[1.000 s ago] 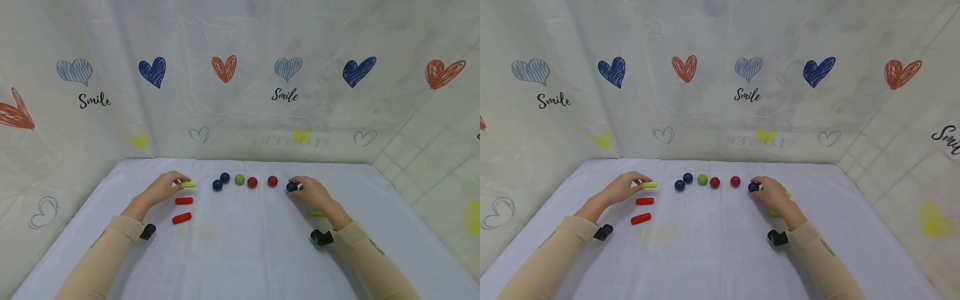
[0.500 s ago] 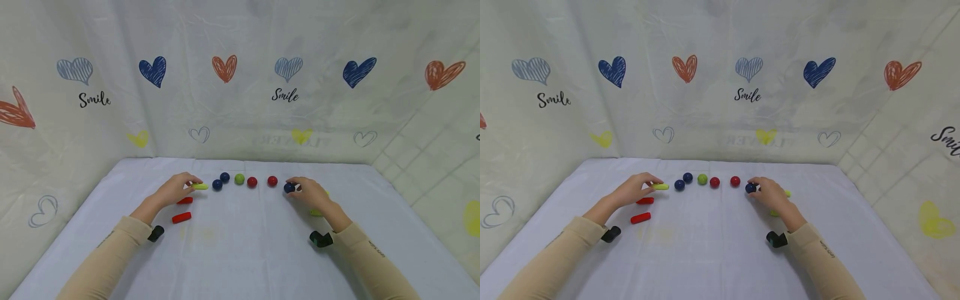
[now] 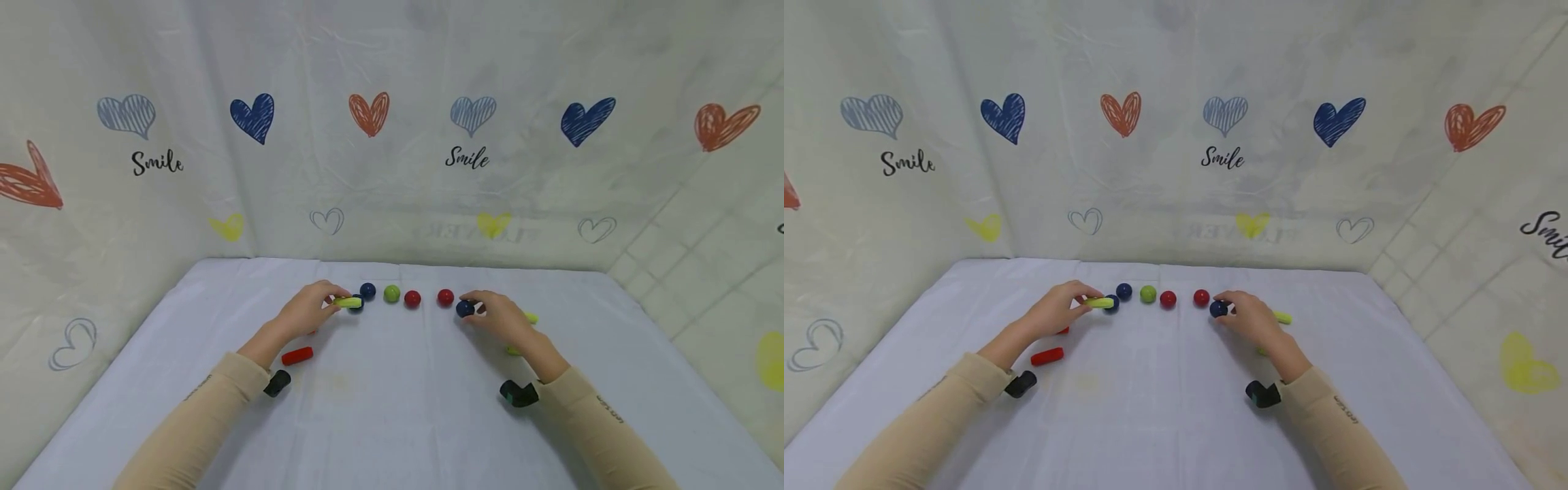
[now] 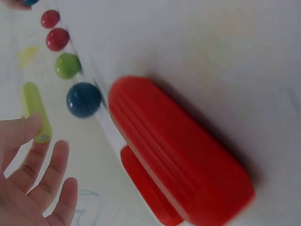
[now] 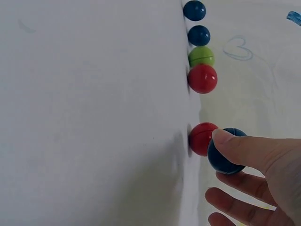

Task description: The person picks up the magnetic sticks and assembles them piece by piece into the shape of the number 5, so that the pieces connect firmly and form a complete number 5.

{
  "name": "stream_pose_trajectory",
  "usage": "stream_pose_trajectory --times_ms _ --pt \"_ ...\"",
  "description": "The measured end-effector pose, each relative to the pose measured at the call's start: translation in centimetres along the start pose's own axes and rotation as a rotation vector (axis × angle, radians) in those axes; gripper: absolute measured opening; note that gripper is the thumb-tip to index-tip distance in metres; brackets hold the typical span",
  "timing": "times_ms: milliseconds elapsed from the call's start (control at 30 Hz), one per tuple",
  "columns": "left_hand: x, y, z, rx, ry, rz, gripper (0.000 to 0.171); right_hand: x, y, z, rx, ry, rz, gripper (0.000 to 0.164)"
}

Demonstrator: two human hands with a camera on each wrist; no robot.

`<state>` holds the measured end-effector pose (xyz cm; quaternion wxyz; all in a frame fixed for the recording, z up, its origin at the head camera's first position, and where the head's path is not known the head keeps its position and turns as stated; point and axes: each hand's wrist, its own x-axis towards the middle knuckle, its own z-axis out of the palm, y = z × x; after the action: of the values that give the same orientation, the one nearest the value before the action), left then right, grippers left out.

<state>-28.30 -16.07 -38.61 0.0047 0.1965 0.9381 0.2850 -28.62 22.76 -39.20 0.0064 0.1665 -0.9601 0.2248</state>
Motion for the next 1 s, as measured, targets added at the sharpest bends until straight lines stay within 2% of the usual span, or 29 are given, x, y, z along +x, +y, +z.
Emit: stream_pose_trajectory --times_ms 133,367,733,1000 --pt "0.4 0.7 0.6 -0.016 -0.002 0.005 0.031 0.4 -0.6 0.3 0.001 -0.006 -0.012 0.043" --pt "1.4 2.5 2.1 -0.057 -0.006 0.056 0.029 1.1 -1.2 0.7 0.012 -0.003 -0.031 0.042" --pt "3.0 5.2 4.3 -0.07 -0.062 0.04 0.027 1.4 -1.7 1.2 0.049 -0.025 0.0 0.043" --pt "3.9 6.4 5.6 -0.095 -0.092 0.043 0.029 1.4 -2.1 1.7 0.029 -0.042 0.019 0.042"
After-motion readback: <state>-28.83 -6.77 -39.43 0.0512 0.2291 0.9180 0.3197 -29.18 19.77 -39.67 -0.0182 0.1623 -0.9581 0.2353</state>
